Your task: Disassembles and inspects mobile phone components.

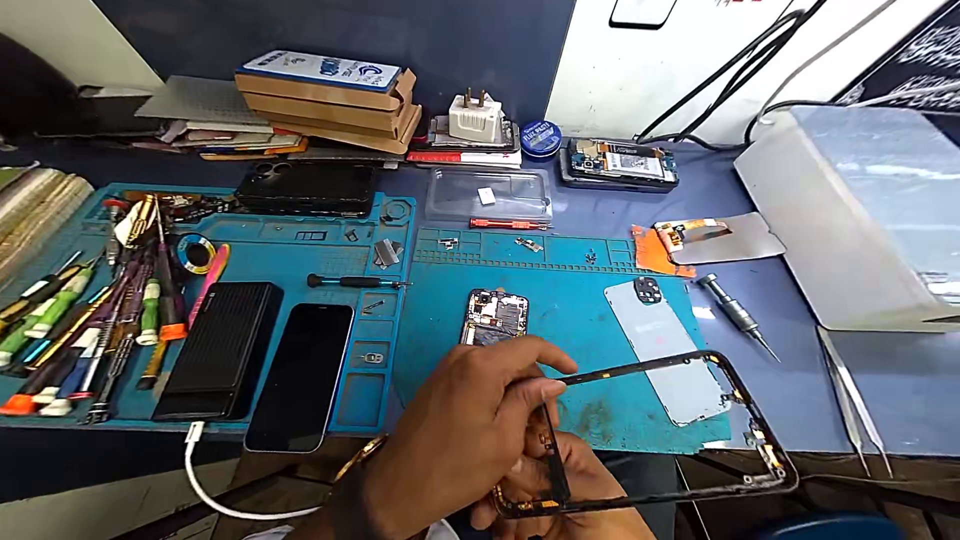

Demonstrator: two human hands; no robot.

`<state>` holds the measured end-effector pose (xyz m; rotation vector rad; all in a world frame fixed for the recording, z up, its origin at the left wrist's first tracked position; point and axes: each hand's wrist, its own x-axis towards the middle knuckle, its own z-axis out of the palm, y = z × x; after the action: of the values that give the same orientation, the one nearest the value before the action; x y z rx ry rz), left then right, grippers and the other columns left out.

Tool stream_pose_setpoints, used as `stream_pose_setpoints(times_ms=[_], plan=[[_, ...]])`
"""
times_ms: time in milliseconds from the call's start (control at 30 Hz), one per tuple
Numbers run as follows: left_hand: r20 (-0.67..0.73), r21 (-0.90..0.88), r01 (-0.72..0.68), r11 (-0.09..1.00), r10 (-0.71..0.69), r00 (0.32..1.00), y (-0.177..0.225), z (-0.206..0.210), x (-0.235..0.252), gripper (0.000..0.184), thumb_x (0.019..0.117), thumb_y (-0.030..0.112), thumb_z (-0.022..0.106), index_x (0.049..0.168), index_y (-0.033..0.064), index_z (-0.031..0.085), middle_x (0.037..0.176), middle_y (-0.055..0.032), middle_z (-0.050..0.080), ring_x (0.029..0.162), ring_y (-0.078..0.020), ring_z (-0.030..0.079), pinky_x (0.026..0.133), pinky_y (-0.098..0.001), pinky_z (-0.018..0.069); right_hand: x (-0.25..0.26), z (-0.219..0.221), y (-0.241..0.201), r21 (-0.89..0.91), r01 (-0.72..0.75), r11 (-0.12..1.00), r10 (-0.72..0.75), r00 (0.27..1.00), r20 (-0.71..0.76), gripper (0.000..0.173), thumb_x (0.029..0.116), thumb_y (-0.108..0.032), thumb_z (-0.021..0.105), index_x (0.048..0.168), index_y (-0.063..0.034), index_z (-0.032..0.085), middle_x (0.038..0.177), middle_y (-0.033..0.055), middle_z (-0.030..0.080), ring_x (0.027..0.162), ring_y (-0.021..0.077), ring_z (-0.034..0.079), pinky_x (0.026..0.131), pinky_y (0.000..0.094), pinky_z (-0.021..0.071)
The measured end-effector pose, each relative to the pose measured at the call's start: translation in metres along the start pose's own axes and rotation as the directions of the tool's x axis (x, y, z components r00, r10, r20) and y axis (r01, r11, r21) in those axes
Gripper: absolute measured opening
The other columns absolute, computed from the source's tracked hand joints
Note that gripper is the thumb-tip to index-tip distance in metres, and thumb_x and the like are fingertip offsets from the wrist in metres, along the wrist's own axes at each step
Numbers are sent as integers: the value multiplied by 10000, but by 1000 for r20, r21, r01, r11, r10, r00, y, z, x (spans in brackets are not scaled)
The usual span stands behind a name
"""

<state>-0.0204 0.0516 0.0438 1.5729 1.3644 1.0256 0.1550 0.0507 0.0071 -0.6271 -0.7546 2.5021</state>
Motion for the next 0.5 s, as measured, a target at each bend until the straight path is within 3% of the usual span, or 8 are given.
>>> stream_pose_setpoints(times_ms=[100,167,233,300,333,367,400,500], plan=[[42,-150,97,984,-92,995,6,-9,-3,126,1044,174,551,1100,153,661,733,7,688,590,-109,661,538,-244,582,-24,-9,-7,-291,73,954,-97,993,-67,277,1079,-151,492,1125,7,715,945,140,774,698,164,738,579,311,620],[96,-202,150,968,-133,986,8,-14,-6,99,1050,172,540,1080,136,627,720,-10,676,536,-104,621,479,-218,530,-46,-22,-19,-562,155,812,-313,929,-196,211,1062,-113,535,1112,-26,721,865,63,763,650,130,717,557,316,622],[174,-217,200,955,-163,971,8,-16,-9,110,1062,191,525,1067,129,616,702,-2,653,504,-72,566,452,-185,459,-67,-37,-38,-779,192,597,-589,764,-263,149,1032,-81,576,1084,-88,715,841,-26,733,636,81,688,547,282,612],[275,-200,224,954,-165,947,9,-16,-10,131,1072,203,511,1053,126,615,697,17,642,493,-38,532,450,-163,428,-80,-47,-63,-897,240,370,-790,589,-169,128,1003,-85,606,1073,-138,698,881,-68,720,693,54,678,619,234,597],[324,-191,239,952,-169,931,9,-15,-10,149,1075,209,505,1057,122,624,697,19,638,498,-31,526,458,-162,425,-85,-46,-74,-927,252,276,-835,541,-102,120,989,-101,634,1081,-151,694,914,-76,728,748,53,692,677,223,601],[370,-179,253,951,-173,913,10,-14,-11,161,1079,219,498,1067,125,628,698,20,636,507,-31,529,467,-164,429,-88,-41,-82,-947,248,202,-843,537,-39,118,970,-125,671,1081,-148,702,955,-63,735,814,76,713,738,237,622],[407,-172,261,950,-173,897,11,-13,-11,166,1081,219,492,1083,126,629,696,21,635,515,-30,535,476,-164,434,-90,-33,-88,-965,221,142,-805,594,18,125,962,-170,702,1085,-157,719,1009,-53,746,889,91,723,795,251,622],[476,-129,273,954,-182,860,15,-9,-15,153,1082,223,485,1124,143,608,682,34,625,525,-32,549,479,-167,447,-87,-12,-94,-988,152,9,-550,826,122,159,941,-226,743,1067,-134,772,1032,6,760,917,130,732,780,314,639]])
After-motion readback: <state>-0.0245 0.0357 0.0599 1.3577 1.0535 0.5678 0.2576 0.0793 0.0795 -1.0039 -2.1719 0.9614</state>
